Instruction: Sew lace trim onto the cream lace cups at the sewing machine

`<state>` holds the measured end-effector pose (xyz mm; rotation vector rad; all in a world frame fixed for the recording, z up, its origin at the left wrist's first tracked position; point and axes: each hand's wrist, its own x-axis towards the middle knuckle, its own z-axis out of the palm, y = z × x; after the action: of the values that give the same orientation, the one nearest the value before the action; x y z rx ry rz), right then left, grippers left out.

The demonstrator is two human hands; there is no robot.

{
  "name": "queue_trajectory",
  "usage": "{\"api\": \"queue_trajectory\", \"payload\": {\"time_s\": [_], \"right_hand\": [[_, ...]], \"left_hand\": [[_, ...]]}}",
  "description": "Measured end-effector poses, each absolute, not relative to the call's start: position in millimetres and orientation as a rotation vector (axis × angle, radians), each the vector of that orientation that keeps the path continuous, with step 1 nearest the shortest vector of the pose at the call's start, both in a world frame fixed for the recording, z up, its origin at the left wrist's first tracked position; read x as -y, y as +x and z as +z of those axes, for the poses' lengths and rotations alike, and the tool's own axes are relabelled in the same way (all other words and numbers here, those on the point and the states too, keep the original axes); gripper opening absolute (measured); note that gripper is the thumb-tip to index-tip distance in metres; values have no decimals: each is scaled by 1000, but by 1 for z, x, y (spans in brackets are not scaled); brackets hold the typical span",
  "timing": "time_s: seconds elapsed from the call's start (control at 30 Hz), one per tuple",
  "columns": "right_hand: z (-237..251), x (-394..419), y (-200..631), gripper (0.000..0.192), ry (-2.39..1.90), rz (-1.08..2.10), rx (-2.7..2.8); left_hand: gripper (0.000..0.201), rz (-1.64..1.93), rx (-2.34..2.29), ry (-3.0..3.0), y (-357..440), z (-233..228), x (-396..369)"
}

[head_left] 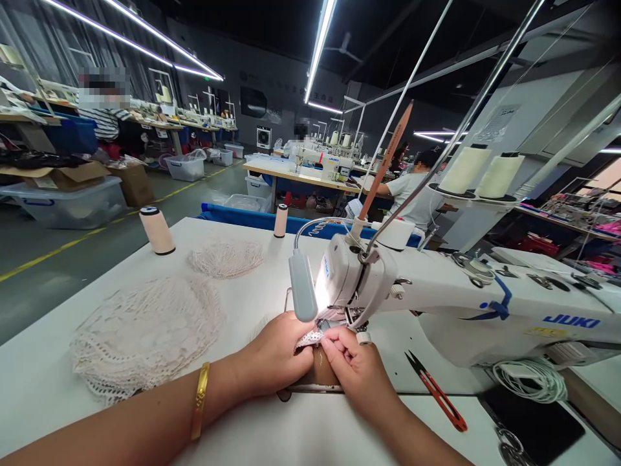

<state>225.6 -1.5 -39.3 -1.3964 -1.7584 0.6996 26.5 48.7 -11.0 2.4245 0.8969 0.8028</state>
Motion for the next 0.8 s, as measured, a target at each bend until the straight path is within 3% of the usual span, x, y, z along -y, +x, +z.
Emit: {"api": "queue_trajectory", "payload": {"time_s": [0.27, 0.5, 0.8], "right_hand": [[-44, 3, 228, 32, -1418, 660, 1836], [-48, 12, 238, 25, -1111, 115, 2316], [-46, 14, 241, 26, -1044, -16, 2326]], "left_hand": [[23, 741, -844, 2358, 21, -13, -52], [19, 800, -646, 2621, 9, -19, -41], [23, 855, -548, 2779, 4, -33, -32]]}}
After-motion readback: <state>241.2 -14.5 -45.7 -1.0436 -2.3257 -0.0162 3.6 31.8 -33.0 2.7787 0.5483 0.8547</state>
